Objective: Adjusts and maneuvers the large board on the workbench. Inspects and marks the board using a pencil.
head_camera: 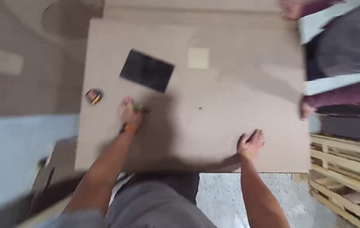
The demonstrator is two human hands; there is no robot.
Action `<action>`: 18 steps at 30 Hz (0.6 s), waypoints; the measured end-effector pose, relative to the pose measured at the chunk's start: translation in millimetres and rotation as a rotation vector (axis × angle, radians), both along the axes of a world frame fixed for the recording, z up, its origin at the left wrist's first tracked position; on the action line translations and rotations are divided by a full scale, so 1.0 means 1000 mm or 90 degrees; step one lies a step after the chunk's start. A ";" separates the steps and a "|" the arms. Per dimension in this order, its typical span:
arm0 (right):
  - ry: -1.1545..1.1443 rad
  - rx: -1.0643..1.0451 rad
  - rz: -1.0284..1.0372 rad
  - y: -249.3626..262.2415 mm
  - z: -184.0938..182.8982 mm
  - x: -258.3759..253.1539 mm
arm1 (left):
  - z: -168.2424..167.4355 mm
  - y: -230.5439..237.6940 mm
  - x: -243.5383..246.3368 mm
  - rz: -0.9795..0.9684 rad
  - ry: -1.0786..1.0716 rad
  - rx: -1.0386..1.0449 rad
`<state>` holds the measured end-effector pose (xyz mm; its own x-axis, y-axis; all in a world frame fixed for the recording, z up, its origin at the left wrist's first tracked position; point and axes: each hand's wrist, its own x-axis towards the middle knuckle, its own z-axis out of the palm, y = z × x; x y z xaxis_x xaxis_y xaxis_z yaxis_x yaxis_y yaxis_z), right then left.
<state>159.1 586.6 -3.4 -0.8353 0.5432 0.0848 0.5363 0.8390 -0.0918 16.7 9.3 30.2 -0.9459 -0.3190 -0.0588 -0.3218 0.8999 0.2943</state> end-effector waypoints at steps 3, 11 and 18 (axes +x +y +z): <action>-0.030 -0.009 -0.003 0.006 -0.004 -0.003 | -0.001 -0.010 -0.006 -0.014 -0.007 0.056; -0.014 -0.021 -0.012 0.007 -0.003 -0.001 | 0.033 -0.021 -0.015 0.123 0.135 0.510; -0.021 -0.025 -0.022 0.007 -0.003 -0.002 | 0.024 -0.019 -0.063 0.139 0.071 0.655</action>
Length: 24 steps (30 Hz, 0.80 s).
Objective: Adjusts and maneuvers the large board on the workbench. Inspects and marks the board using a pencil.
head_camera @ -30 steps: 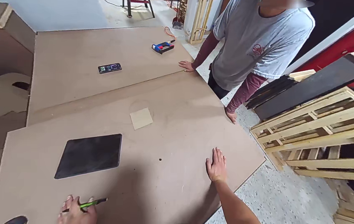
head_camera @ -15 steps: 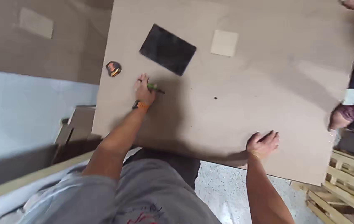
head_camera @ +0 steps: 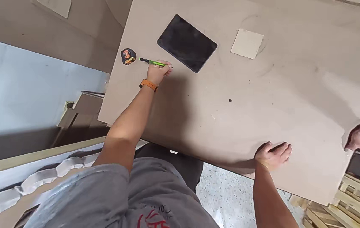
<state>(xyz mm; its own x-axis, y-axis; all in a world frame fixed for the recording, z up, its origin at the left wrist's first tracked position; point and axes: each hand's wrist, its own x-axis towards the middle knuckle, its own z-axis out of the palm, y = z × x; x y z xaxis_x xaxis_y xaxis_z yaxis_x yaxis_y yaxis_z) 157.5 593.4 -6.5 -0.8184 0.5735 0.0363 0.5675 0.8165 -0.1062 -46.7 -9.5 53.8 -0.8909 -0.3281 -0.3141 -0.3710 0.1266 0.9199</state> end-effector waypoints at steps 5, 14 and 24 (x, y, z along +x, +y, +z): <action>-0.007 0.015 0.002 -0.002 0.001 -0.001 | -0.009 -0.006 -0.013 -0.060 -0.051 -0.096; -0.007 0.013 0.004 -0.001 0.000 -0.002 | -0.010 -0.008 -0.024 -0.119 -0.053 -0.105; 0.008 0.011 0.007 -0.002 -0.002 -0.001 | -0.015 -0.005 -0.035 -0.157 -0.056 -0.145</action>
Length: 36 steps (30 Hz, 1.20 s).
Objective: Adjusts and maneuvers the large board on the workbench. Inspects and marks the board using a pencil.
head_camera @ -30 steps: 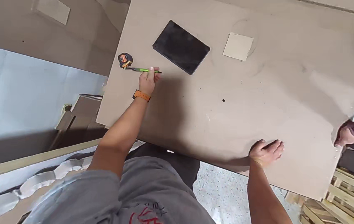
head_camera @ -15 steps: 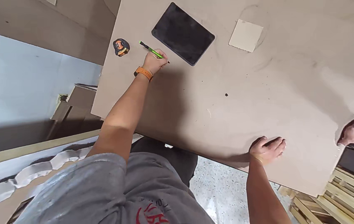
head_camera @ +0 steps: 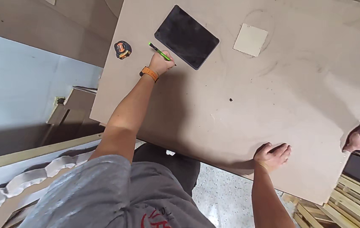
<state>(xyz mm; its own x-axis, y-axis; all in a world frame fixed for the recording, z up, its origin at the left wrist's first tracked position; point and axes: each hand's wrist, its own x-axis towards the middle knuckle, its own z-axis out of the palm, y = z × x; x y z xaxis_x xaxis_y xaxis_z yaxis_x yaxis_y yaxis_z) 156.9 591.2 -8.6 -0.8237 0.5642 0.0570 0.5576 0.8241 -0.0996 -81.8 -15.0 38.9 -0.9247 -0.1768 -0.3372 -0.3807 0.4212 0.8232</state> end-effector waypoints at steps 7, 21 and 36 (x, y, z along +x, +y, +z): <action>-0.008 0.011 -0.003 0.002 0.001 0.000 | -0.001 0.002 -0.003 -0.024 -0.001 -0.034; -0.010 0.002 -0.004 -0.002 0.001 -0.002 | 0.001 -0.002 -0.001 -0.040 0.010 -0.064; -0.001 0.001 0.005 0.002 0.000 0.000 | -0.004 -0.002 0.004 -0.037 0.025 -0.052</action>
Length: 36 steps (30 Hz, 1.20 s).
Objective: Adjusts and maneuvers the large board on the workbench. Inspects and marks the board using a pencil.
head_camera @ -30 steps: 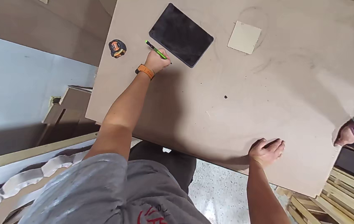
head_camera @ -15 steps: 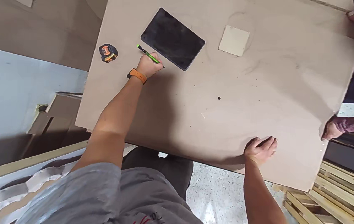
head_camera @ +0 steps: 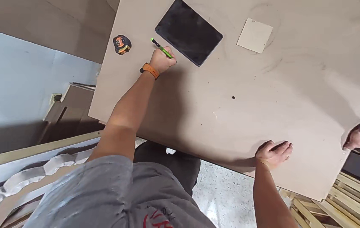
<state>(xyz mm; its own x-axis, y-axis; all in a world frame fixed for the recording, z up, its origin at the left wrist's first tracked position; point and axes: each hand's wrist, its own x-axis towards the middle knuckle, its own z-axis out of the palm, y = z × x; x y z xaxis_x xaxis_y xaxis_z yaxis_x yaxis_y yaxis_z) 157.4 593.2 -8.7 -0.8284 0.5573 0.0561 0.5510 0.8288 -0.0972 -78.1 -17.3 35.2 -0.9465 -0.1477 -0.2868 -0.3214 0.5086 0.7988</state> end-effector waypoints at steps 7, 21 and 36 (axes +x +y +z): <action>-0.007 0.019 -0.003 0.000 0.001 0.000 | -0.002 -0.002 0.003 0.004 -0.001 -0.023; -0.001 0.009 0.001 0.001 -0.001 -0.001 | -0.004 -0.003 0.011 0.070 0.024 0.102; 0.007 0.020 -0.010 -0.002 0.005 -0.002 | 0.058 -0.039 0.086 0.177 -0.057 -0.108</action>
<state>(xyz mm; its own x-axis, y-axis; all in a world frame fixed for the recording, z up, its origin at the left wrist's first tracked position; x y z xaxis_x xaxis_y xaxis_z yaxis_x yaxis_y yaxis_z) 155.6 590.9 -3.5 -0.8187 0.5681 0.0832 0.5630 0.8228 -0.0782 8.0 -56.5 92.8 -0.8355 -0.4492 -0.3164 -0.5314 0.5144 0.6730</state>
